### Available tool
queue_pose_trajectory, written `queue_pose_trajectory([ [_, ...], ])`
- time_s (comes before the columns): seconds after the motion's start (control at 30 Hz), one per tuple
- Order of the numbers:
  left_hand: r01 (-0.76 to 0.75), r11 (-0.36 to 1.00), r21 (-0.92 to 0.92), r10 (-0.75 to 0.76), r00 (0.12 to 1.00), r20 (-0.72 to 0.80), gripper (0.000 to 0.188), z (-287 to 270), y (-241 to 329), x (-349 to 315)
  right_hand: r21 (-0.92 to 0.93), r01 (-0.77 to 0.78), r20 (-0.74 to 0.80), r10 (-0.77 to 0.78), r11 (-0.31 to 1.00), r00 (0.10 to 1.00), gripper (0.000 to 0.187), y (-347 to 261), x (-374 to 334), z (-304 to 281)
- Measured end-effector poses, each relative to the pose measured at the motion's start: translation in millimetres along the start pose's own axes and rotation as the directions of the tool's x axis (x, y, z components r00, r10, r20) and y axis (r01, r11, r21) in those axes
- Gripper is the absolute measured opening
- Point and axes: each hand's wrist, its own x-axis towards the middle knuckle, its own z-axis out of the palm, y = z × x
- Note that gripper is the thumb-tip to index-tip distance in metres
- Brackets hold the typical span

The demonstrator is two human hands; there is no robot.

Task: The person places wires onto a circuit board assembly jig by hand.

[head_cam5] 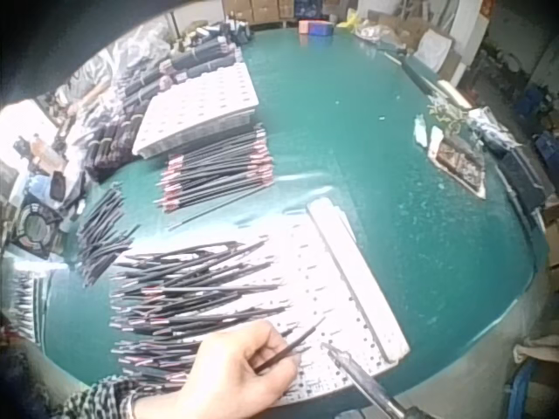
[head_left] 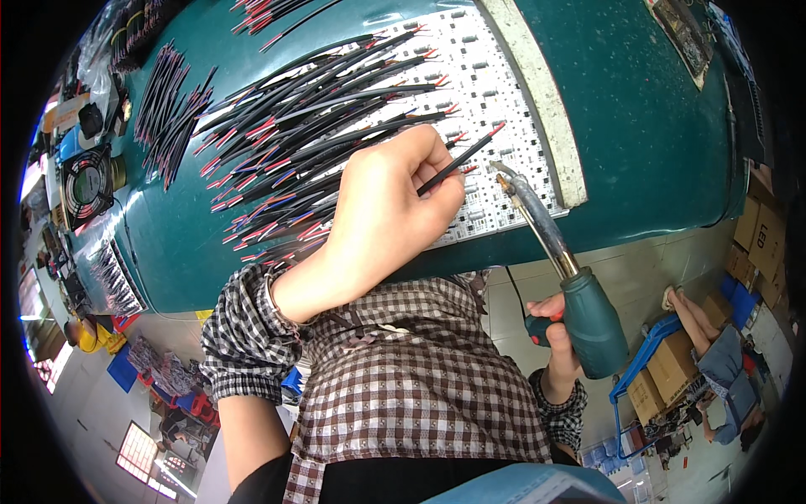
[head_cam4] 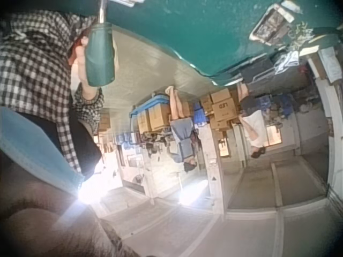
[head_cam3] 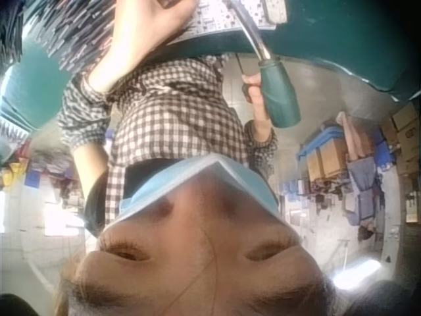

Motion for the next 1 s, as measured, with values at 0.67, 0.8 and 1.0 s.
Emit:
queue_pose_trajectory([
  [0.67, -0.088, 0.996, 0.000, 0.088, 0.996, -0.035, 0.019, 9, 1, 0, -0.007, -0.049, 0.012, 0.049, 0.999, 0.999, 0.055, -5, 2, -2],
  [0.8, -0.067, 0.998, -0.006, 0.067, 0.998, -0.022, 0.019, 9, 1, 1, -0.049, -0.052, 0.034, 0.053, 0.997, 0.998, 0.053, -5, 4, -4],
  [1.0, -0.059, 0.998, 0.018, 0.059, 0.998, -0.002, 0.020, 6, 4, 2, -0.090, -0.047, 0.021, 0.049, 0.995, 0.999, 0.052, -5, 4, -2],
])
